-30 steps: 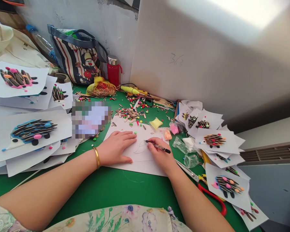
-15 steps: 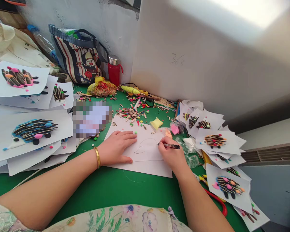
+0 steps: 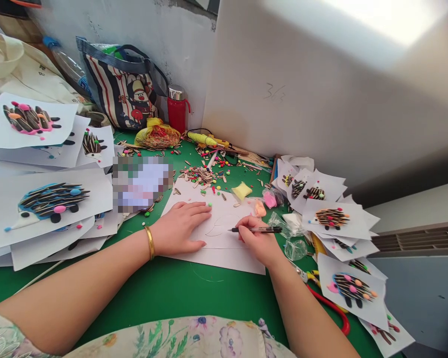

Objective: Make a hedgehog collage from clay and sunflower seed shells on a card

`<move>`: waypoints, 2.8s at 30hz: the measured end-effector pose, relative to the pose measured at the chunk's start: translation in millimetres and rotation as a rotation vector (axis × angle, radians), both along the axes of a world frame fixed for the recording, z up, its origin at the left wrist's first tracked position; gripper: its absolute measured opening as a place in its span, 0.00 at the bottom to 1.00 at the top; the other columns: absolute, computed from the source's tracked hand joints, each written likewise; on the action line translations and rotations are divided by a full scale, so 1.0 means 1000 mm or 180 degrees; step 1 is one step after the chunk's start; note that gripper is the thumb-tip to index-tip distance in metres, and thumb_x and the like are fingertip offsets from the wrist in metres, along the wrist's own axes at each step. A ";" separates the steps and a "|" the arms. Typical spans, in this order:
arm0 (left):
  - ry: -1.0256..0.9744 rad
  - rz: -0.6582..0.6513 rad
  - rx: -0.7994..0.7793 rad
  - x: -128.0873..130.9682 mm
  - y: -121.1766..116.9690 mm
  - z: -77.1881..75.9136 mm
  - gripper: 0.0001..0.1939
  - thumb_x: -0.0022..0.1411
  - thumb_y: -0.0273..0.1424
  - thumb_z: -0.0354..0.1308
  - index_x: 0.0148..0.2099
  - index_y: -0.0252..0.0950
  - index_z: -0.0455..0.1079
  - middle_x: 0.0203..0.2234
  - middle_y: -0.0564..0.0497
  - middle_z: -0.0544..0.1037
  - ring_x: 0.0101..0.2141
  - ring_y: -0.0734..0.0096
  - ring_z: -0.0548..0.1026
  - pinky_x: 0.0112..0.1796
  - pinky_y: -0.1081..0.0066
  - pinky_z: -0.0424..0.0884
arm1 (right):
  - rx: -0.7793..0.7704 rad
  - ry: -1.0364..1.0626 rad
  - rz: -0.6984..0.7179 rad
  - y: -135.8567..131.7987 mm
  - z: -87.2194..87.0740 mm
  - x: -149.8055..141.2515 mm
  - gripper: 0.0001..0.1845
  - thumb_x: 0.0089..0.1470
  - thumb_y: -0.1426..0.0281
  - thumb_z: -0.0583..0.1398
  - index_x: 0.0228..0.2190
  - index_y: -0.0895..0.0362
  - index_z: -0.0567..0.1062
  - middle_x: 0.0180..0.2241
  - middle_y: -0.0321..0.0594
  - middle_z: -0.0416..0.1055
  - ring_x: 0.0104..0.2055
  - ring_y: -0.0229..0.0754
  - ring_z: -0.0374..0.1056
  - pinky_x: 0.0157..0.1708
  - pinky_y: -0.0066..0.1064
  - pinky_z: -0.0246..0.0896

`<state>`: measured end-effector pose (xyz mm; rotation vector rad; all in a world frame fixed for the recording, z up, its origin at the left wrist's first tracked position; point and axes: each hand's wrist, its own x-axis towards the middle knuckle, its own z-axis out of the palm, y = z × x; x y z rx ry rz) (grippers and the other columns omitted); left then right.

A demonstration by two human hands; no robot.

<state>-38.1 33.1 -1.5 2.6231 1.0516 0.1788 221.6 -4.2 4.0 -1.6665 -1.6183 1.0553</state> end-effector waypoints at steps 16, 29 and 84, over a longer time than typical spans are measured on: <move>-0.0035 -0.0015 0.0056 -0.001 0.001 -0.006 0.39 0.55 0.49 0.61 0.66 0.44 0.58 0.66 0.48 0.60 0.65 0.53 0.56 0.61 0.54 0.50 | 0.0041 0.0203 0.0156 -0.004 -0.011 -0.014 0.10 0.55 0.64 0.58 0.37 0.52 0.76 0.31 0.35 0.78 0.34 0.42 0.73 0.36 0.33 0.67; 0.0036 -0.0027 0.0040 -0.001 0.002 -0.007 0.40 0.56 0.51 0.60 0.66 0.43 0.57 0.67 0.48 0.58 0.66 0.54 0.55 0.61 0.55 0.50 | -0.0078 0.0051 0.0189 -0.003 -0.006 -0.015 0.08 0.53 0.65 0.58 0.31 0.54 0.76 0.26 0.35 0.76 0.30 0.41 0.71 0.32 0.31 0.64; -0.0034 0.0008 -0.0057 -0.001 0.002 -0.005 0.40 0.56 0.49 0.61 0.67 0.44 0.57 0.67 0.47 0.58 0.66 0.53 0.54 0.63 0.53 0.48 | -0.0076 -0.0137 -0.0443 0.008 0.004 0.015 0.08 0.47 0.65 0.55 0.24 0.53 0.73 0.18 0.32 0.67 0.24 0.42 0.64 0.24 0.30 0.56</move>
